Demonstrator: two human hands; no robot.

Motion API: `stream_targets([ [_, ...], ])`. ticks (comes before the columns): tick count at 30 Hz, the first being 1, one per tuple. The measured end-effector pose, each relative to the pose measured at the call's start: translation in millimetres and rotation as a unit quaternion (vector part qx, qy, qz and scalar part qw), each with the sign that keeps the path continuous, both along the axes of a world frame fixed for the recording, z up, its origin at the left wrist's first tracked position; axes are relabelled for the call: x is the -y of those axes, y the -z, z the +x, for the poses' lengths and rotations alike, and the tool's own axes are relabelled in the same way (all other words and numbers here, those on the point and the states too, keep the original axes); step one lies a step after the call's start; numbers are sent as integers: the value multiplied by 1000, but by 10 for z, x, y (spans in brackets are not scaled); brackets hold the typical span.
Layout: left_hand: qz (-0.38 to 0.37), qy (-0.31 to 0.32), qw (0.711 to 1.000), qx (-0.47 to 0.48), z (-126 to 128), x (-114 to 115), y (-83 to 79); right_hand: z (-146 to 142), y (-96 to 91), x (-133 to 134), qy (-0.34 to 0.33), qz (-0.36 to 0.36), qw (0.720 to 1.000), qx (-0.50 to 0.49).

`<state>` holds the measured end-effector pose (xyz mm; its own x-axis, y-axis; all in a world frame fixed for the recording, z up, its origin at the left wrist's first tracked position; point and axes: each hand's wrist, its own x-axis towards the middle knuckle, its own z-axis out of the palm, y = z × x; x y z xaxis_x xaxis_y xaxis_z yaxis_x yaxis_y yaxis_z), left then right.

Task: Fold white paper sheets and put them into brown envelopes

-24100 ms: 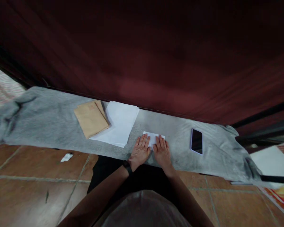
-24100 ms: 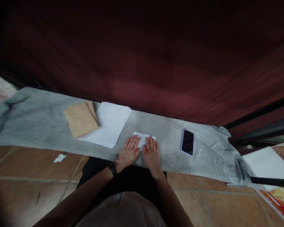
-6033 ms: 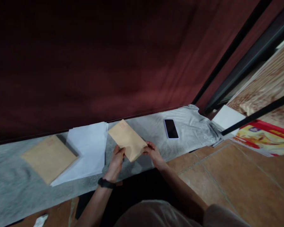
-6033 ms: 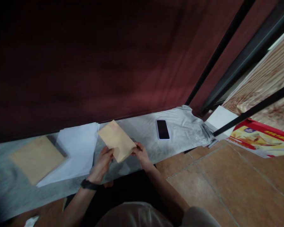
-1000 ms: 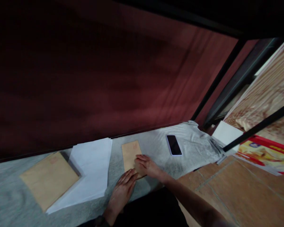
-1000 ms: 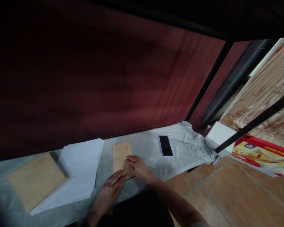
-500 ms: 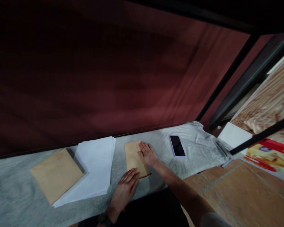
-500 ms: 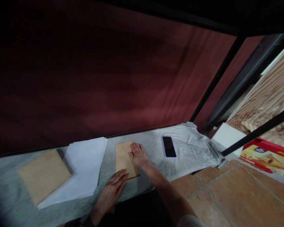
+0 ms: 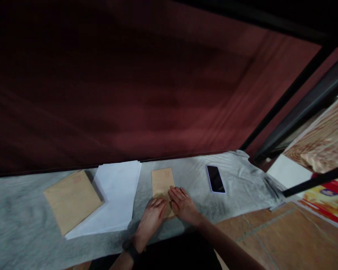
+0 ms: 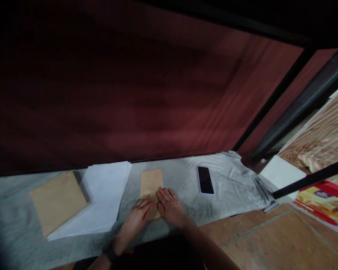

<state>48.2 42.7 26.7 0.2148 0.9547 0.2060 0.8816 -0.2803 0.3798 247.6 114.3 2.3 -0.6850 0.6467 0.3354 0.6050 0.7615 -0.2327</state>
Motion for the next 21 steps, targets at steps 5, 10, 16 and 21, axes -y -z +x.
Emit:
stream_targets([
  [5,47,-3,998,-39,84,-454,143,56,-50,131,-2,-5,1000,-16],
  [10,60,9,994,-87,146,-847,228,107,-87,242,-17,4,1000,-1],
  [16,61,-50,992,-93,226,-1095,276,133,-208,254,-13,-12,1000,2],
  [21,37,-31,995,-92,198,-1118,282,124,-241,241,-10,-25,1000,-10],
])
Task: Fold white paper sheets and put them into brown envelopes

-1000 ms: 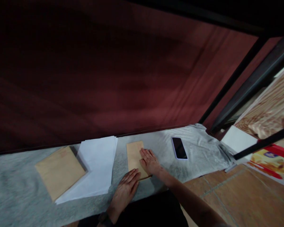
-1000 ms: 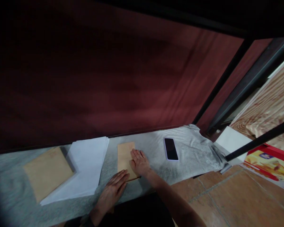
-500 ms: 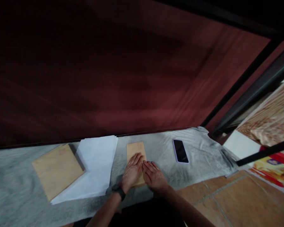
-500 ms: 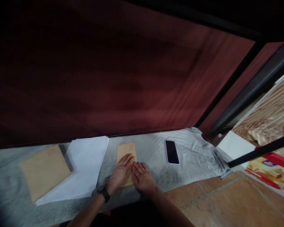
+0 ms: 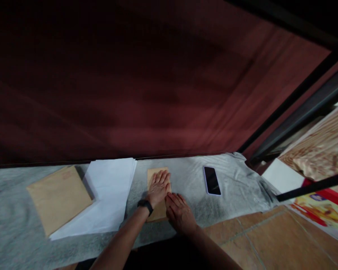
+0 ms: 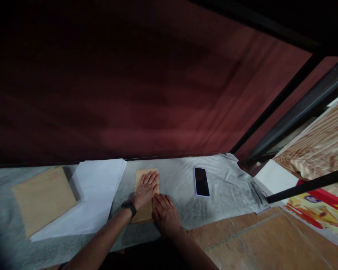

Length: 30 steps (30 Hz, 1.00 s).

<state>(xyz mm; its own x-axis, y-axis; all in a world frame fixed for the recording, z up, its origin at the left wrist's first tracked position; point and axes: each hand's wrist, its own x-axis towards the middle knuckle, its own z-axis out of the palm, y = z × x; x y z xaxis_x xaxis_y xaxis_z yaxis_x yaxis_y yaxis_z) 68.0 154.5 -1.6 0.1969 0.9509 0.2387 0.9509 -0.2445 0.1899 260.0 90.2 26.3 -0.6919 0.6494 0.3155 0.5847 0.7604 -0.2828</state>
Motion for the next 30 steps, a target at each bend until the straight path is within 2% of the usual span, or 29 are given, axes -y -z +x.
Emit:
stream_targets([
  [3,-14,43,999,-5,-54,119,-34,-19,52,4,5,6,1000,-16],
  [7,-8,73,997,-6,-90,398,-71,-60,134,13,35,17,998,-48],
  [16,-22,85,996,19,-35,951,-138,17,119,-2,12,-24,999,-42],
  [23,-48,111,990,78,-198,1305,-184,75,136,-16,-8,-32,999,-18],
  [30,-37,98,987,125,-272,1470,-224,78,78,-18,-3,-38,999,-14],
])
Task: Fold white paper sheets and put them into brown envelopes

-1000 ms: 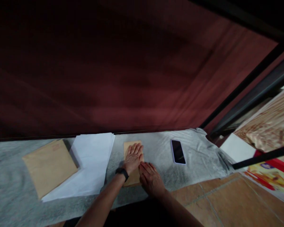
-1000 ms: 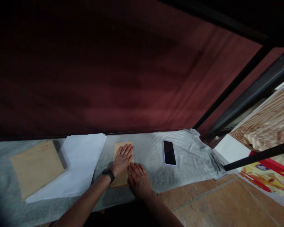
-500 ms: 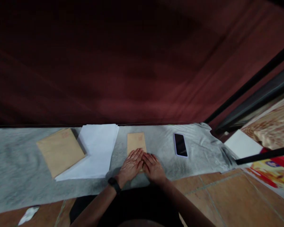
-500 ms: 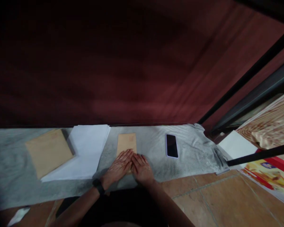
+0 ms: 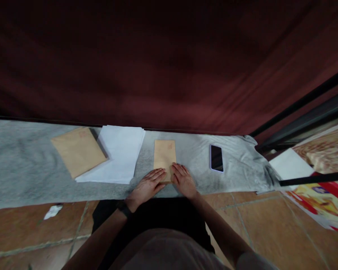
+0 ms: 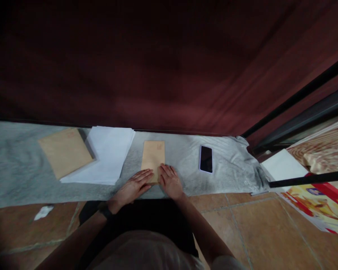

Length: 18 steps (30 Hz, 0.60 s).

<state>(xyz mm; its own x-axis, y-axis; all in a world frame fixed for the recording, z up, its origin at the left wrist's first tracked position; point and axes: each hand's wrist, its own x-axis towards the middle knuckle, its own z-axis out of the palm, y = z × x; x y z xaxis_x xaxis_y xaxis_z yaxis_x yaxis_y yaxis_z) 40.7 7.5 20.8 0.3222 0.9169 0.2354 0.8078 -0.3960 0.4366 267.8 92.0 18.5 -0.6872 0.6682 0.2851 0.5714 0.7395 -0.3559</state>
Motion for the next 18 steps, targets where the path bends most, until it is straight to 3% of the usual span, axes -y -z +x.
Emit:
stream_targets([
  [11,22,-17,999,38,33,-8,24,204,-16,126,-54,-35,998,-3],
  [18,37,-32,997,51,44,15,22,124,7,128,-5,-71,996,-62],
])
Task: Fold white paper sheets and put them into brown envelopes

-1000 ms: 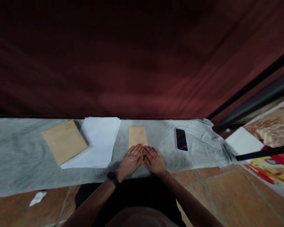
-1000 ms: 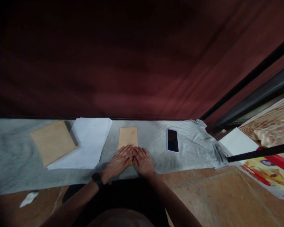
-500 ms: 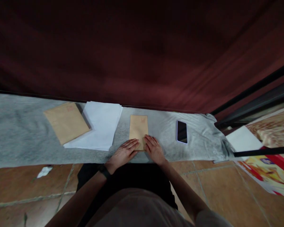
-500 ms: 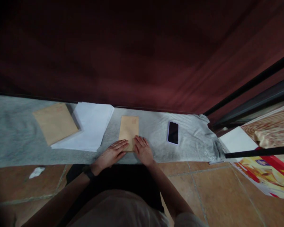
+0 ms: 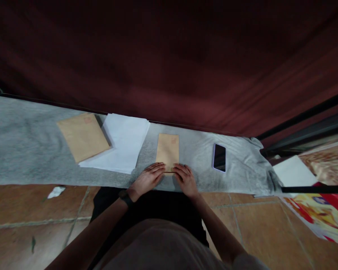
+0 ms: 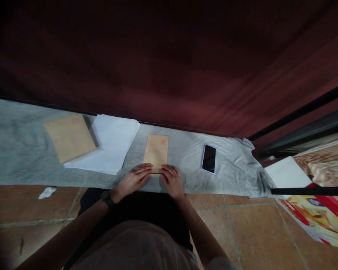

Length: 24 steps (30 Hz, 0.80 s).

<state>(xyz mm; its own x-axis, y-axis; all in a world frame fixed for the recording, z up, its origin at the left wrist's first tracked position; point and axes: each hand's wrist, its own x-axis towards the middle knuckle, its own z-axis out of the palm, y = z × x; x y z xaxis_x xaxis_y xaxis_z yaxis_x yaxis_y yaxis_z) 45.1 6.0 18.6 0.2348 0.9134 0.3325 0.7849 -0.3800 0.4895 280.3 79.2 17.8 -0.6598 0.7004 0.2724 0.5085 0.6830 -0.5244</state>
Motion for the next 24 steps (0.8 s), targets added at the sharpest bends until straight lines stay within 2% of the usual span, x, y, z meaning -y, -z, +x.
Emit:
stream_targets([
  [8,-12,-14,1000,-7,20,10,-6,-68,-15,44,22,12,1000,1],
  [14,-30,-18,999,-14,12,16,-12,-242,-19,419,-40,42,998,28],
  [17,-25,-20,999,-20,8,16,12,-273,-32,529,-45,43,997,53],
  [24,-9,-22,999,-43,29,-55,-60,-183,-99,427,-20,29,999,22],
])
